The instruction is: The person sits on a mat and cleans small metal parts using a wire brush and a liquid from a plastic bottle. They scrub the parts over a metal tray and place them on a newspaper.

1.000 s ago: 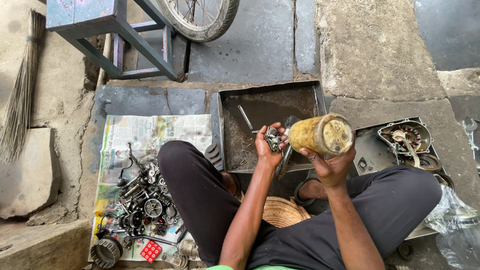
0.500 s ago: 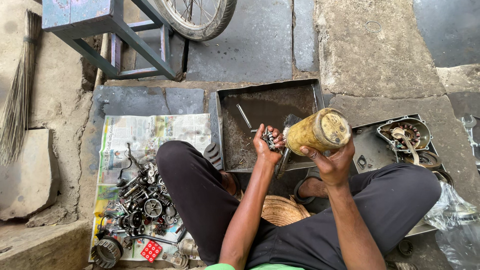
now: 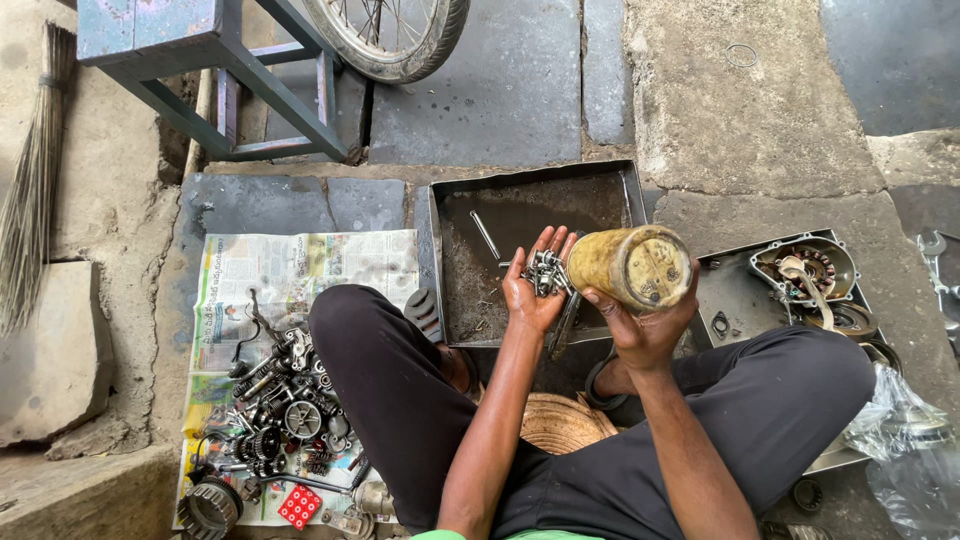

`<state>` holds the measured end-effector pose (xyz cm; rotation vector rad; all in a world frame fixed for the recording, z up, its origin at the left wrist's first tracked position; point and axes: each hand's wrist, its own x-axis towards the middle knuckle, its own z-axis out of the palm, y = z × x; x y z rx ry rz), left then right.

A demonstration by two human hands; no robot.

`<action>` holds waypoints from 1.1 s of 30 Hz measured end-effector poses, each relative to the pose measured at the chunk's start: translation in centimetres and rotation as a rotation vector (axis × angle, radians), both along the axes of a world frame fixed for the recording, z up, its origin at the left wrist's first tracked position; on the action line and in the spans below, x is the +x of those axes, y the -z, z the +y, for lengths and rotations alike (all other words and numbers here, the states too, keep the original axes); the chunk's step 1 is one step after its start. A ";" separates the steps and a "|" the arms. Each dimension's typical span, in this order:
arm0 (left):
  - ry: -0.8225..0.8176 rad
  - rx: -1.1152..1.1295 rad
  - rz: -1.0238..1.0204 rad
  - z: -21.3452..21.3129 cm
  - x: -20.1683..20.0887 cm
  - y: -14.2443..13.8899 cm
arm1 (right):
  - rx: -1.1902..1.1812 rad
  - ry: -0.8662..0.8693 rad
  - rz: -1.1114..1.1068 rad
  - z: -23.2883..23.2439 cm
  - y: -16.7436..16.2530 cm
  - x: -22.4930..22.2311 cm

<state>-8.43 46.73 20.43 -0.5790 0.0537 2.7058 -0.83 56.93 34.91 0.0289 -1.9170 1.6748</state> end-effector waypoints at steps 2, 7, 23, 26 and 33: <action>-0.006 0.017 0.033 -0.1 -0.1 0.3 | -0.025 -0.004 -0.009 0.1 -0.1 -0.2; -0.016 0.079 0.098 -0.3 -0.3 1.5 | 0.000 -0.090 -0.133 0.8 -1.2 -0.3; 0.093 0.015 0.049 -0.5 0.1 5.1 | -0.052 -0.072 -0.139 2.1 -0.5 0.2; 0.049 -0.080 -0.033 0.0 -0.2 4.4 | -0.028 -0.062 -0.123 2.1 -0.7 0.1; 0.104 -0.169 -0.104 0.6 0.1 3.5 | 0.073 -0.047 -0.121 1.7 -1.6 0.0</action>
